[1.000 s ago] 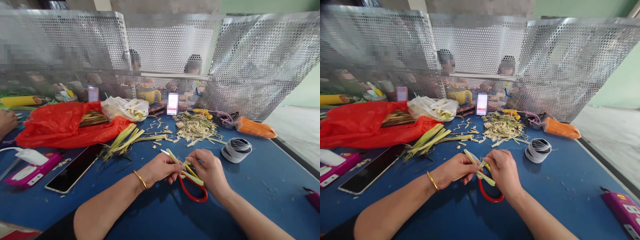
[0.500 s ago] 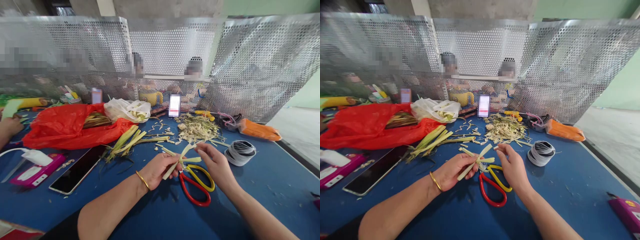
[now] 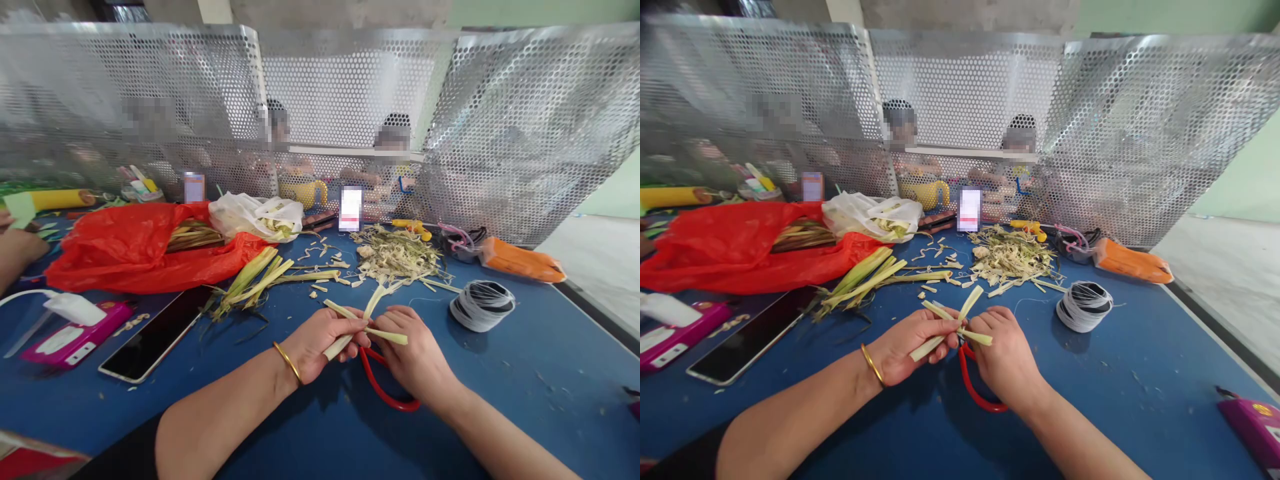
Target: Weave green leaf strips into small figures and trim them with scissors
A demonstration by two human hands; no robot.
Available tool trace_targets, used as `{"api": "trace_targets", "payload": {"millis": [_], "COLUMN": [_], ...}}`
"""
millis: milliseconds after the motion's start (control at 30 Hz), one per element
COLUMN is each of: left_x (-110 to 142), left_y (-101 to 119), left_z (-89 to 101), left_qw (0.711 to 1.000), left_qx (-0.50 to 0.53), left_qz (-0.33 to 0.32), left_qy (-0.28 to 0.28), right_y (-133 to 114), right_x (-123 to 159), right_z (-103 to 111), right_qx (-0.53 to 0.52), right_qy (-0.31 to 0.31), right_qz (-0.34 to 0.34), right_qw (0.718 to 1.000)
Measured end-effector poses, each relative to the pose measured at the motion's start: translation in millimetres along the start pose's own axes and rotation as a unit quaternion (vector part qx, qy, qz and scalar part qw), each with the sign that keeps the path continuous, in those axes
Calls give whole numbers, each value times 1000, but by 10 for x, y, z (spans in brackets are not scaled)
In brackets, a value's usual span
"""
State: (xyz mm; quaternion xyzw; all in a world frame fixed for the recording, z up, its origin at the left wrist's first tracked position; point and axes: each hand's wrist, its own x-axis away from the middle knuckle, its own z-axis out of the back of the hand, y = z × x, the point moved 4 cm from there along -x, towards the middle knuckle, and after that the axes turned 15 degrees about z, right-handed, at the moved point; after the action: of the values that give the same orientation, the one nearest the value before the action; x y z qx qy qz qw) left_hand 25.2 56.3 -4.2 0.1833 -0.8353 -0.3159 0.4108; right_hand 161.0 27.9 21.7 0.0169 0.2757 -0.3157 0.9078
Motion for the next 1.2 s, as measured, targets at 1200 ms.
{"api": "trace_targets", "payload": {"millis": [1200], "left_x": [54], "left_y": [131], "left_z": [25], "left_qw": [980], "left_qx": [-186], "left_qz": [-20], "left_qy": [71], "right_y": [255], "right_x": [48], "right_z": [77], "right_qx": [-297], "right_qy": [-1], "right_qz": [-246], "right_qw": [923]}}
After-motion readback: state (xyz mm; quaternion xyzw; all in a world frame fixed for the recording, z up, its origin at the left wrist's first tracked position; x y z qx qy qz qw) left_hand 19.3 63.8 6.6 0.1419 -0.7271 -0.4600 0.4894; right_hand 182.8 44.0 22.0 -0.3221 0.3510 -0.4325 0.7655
